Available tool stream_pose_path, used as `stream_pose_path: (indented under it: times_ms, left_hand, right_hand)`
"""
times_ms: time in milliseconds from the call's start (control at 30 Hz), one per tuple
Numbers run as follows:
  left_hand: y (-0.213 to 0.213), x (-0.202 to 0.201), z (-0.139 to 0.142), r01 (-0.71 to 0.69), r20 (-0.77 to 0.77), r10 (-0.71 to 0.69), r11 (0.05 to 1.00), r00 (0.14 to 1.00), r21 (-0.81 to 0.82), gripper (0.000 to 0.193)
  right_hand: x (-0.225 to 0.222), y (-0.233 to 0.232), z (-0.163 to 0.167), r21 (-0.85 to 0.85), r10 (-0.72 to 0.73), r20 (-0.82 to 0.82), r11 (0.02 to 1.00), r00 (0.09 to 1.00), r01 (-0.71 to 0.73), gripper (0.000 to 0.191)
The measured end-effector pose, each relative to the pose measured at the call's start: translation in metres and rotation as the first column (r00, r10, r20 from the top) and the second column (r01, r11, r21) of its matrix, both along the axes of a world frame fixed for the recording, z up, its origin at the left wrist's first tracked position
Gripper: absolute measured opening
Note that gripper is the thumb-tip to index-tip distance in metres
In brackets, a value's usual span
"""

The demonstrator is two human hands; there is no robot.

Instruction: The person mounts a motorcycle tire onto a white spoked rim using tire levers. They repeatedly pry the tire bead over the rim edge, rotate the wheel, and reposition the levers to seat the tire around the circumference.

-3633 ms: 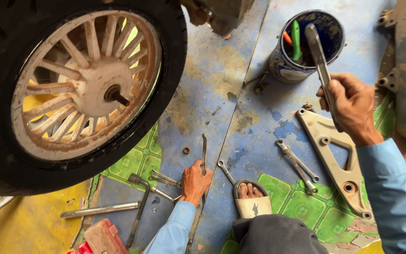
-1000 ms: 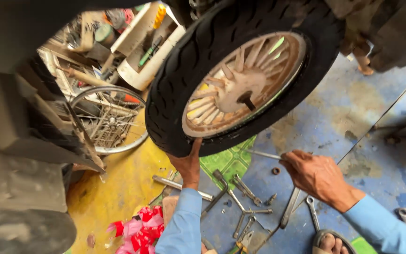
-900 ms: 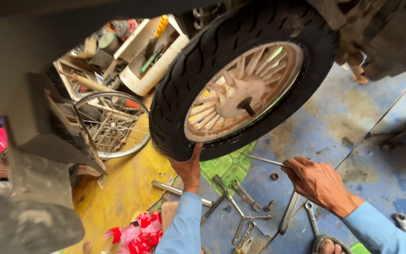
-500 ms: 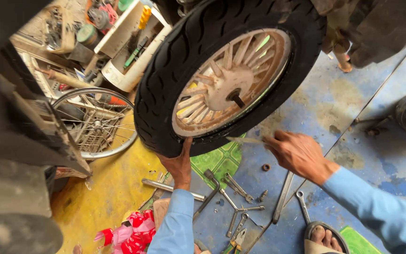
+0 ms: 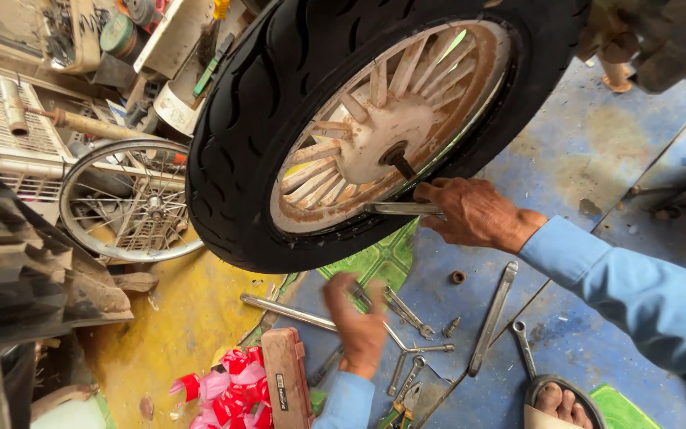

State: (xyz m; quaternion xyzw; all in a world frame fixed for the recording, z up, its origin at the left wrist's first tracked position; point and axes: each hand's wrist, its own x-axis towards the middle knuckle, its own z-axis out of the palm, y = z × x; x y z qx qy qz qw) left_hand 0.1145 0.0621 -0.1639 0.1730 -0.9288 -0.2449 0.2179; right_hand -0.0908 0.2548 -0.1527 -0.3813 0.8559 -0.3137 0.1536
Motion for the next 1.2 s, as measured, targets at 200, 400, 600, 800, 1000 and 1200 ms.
stream_pose_path:
  times_ms: [200,400,600,800,1000,1200]
  left_hand:
    - [-0.018,-0.044,0.024,0.380,0.473,-0.092,0.737,0.876,-0.559,0.072]
    - [-0.032,-0.066,0.033,0.531,0.673,0.020,0.598,0.739,-0.600,0.075]
    - [-0.038,-0.068,0.026,0.547,0.680,-0.026,0.617,0.733,-0.565,0.074]
    - [-0.045,-0.064,0.014,0.518,0.596,-0.081,0.597,0.799,-0.613,0.069]
    - [-0.054,-0.017,0.032,0.198,0.517,-0.055,0.954,0.854,-0.226,0.027]
    - [-0.120,-0.032,0.030,-0.013,-0.328,0.049,0.994,0.944,0.111,0.091]
  right_hand:
    - [-0.008,-0.003,0.006,-0.015,0.046,0.069,0.999,0.997,-0.046,0.034]
    - [-0.024,-0.018,-0.001,0.027,0.138,0.065,0.990,0.988,-0.140,0.024]
    - [-0.031,-0.026,-0.015,-0.074,0.198,-0.058,0.977,0.978,-0.202,0.020]
    - [-0.028,-0.037,-0.018,-0.223,0.148,-0.304,0.949,0.941,-0.221,0.016]
    - [-0.010,-0.045,-0.009,0.202,0.236,0.022,0.951,0.972,-0.235,0.016]
    - [-0.003,-0.047,0.001,-0.052,0.165,-0.047,0.985,0.985,-0.167,0.013]
